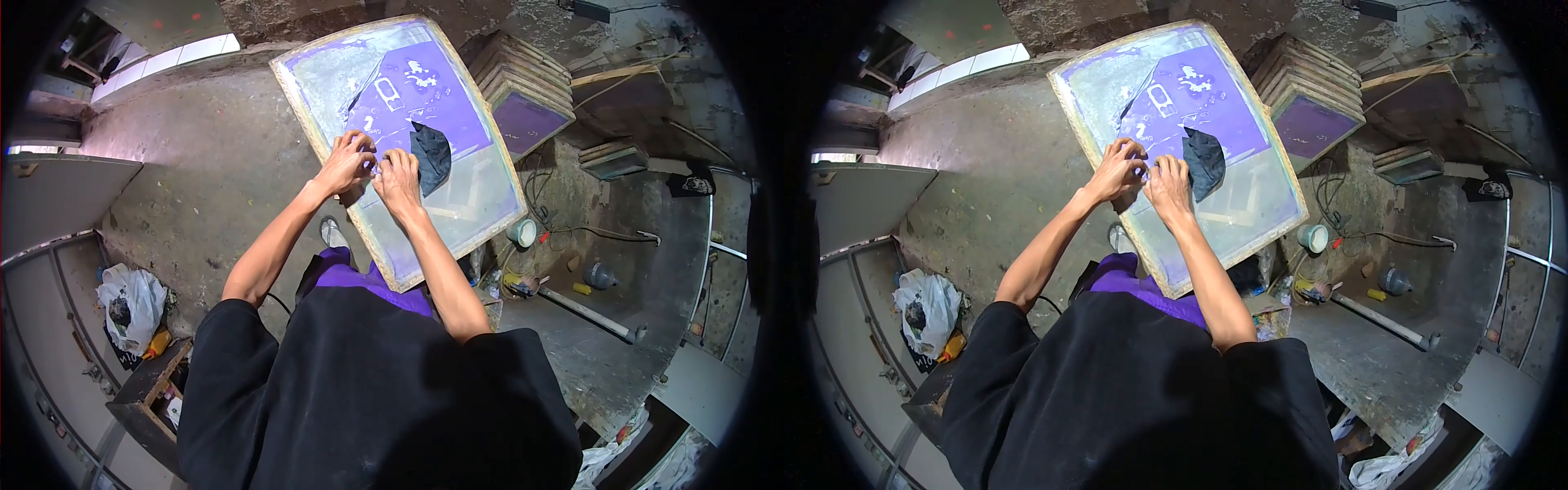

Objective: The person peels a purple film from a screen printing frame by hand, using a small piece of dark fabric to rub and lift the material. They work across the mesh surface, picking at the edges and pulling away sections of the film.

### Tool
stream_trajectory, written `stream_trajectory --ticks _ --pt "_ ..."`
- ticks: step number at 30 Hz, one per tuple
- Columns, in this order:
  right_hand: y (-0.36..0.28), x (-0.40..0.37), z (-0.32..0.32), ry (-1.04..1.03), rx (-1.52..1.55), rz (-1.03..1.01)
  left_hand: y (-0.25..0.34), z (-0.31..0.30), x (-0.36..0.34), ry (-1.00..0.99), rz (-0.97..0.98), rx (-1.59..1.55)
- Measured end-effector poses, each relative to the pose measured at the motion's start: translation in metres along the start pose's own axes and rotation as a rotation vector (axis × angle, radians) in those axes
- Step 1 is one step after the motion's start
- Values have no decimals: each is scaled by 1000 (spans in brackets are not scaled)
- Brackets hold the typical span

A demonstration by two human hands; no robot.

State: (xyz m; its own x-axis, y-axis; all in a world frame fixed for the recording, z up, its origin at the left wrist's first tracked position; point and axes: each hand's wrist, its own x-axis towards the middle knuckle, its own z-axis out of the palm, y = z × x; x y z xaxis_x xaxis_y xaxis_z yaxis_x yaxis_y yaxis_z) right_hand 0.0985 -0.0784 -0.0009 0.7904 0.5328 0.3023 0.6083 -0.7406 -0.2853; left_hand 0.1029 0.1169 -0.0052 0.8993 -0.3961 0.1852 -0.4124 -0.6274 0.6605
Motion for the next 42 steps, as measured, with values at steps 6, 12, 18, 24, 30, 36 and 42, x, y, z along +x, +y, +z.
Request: stream_trajectory --ticks 6,12,18,24,30,36,42 --pt "14 10 -11 -72 110 -3 1 4 1 31 32 28" --pt "17 16 -20 -171 255 100 -2 8 1 49 31 13" --pt "21 16 -20 -177 303 145 0 10 2 53 11 18" --pt "23 13 -21 -161 343 166 -1 13 4 50 16 37" --pt "21 3 -21 -129 370 231 -1 14 9 38 56 29" --pt "14 -9 -16 -34 329 310 -1 18 11 49 62 21" --pt "-10 -14 -11 53 239 369 -2 28 7 88 -39 17"
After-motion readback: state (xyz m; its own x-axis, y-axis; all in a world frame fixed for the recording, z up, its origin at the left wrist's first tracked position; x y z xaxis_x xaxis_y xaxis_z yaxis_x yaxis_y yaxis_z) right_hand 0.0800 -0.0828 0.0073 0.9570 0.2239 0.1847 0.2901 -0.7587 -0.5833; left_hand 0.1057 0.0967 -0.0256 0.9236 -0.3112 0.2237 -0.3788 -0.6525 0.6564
